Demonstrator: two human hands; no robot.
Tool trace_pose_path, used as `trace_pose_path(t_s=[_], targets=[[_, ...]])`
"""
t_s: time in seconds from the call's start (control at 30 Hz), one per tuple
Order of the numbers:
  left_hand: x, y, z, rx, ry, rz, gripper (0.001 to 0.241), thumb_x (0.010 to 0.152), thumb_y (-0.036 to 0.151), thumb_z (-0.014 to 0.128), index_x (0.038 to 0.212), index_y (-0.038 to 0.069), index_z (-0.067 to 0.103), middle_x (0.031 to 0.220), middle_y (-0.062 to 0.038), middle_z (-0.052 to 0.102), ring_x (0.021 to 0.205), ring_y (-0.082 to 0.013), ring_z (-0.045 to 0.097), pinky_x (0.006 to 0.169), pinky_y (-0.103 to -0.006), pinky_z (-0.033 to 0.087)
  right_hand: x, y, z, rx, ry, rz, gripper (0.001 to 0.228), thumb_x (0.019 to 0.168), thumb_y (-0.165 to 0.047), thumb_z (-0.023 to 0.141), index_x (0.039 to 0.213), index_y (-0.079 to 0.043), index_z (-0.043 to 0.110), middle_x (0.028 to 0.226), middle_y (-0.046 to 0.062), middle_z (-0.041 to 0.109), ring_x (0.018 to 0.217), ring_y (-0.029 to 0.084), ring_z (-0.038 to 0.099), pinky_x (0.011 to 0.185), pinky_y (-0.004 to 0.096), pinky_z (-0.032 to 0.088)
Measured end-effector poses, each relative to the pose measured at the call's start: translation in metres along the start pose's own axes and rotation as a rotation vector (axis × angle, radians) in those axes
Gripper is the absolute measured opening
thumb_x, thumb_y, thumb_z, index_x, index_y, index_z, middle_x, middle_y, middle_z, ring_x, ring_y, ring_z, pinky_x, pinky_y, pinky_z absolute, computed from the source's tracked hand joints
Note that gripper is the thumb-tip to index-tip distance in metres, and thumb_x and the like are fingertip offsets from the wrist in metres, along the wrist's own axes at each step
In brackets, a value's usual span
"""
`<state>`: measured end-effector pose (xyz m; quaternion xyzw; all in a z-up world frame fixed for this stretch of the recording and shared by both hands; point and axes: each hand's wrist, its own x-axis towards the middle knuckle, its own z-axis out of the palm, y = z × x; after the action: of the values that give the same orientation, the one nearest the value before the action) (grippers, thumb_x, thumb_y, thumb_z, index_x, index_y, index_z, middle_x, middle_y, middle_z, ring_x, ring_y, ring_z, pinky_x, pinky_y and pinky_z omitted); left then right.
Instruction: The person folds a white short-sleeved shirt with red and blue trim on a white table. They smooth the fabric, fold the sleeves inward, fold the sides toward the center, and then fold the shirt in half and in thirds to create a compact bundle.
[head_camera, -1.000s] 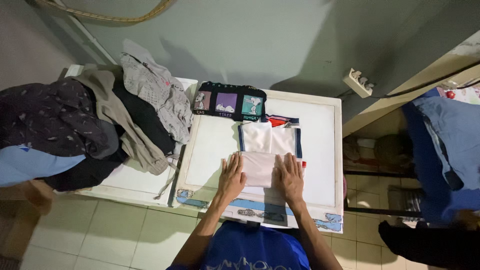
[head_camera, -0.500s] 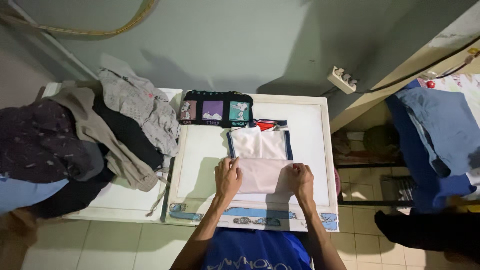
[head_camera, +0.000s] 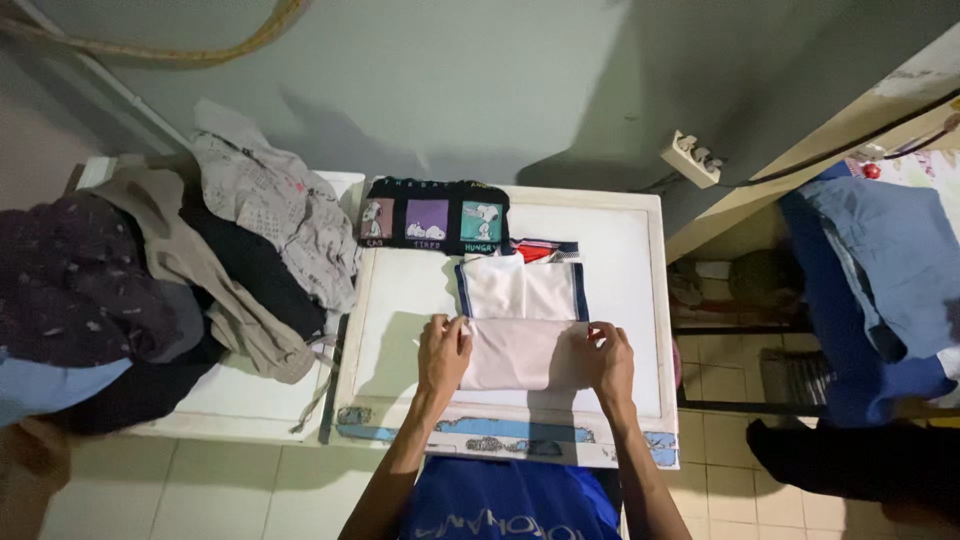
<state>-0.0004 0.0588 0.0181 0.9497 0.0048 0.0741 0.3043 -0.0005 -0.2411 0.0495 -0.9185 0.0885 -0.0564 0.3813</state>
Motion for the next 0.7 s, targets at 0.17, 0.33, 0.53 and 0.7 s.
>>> trace_pose_path(t_s=[0.17, 0.33, 0.53, 0.7], targets=[[-0.005, -0.005, 0.002, -0.061, 0.006, -0.102, 0.029, 0.088, 0.023, 0.074, 0.107, 0.002, 0.068, 0.1, -0.015, 0.061, 0.088, -0.0334, 0.064, 0.078, -0.045, 0.054, -0.004, 0.005, 0.006, -0.061, -0.052, 0.09, 0.022, 0.097, -0.019, 0.068, 0.111, -0.003, 0.069, 0.097, 0.017, 0.077, 0.082, 0.03, 0.073, 0.073, 0.04, 0.058], [-0.006, -0.011, 0.015, -0.168, -0.021, -0.112, 0.015, 0.092, 0.016, 0.069, 0.091, 0.002, 0.065, 0.09, -0.016, 0.067, 0.079, -0.0369, 0.068, 0.07, -0.0472, 0.055, -0.002, 0.011, 0.006, 0.055, -0.01, 0.064, 0.025, 0.097, -0.022, 0.061, 0.115, -0.007, 0.066, 0.102, 0.017, 0.078, 0.087, 0.03, 0.076, 0.072, 0.04, 0.062], [-0.004, -0.006, 0.01, -0.27, -0.018, -0.13, 0.011, 0.09, 0.015, 0.069, 0.091, 0.005, 0.066, 0.079, -0.018, 0.073, 0.074, -0.036, 0.073, 0.065, -0.0455, 0.057, -0.005, 0.003, 0.004, 0.043, -0.044, 0.261, 0.029, 0.099, -0.03, 0.067, 0.114, -0.005, 0.066, 0.104, 0.022, 0.077, 0.09, 0.033, 0.077, 0.075, 0.042, 0.062], [-0.001, -0.006, 0.011, -0.395, -0.05, -0.23, 0.013, 0.095, 0.016, 0.068, 0.095, 0.004, 0.063, 0.077, -0.017, 0.075, 0.071, -0.0291, 0.076, 0.063, -0.0388, 0.057, -0.006, 0.005, 0.003, 0.113, -0.04, 0.162, 0.027, 0.097, -0.025, 0.068, 0.113, -0.004, 0.066, 0.104, 0.021, 0.077, 0.089, 0.031, 0.078, 0.072, 0.04, 0.063]])
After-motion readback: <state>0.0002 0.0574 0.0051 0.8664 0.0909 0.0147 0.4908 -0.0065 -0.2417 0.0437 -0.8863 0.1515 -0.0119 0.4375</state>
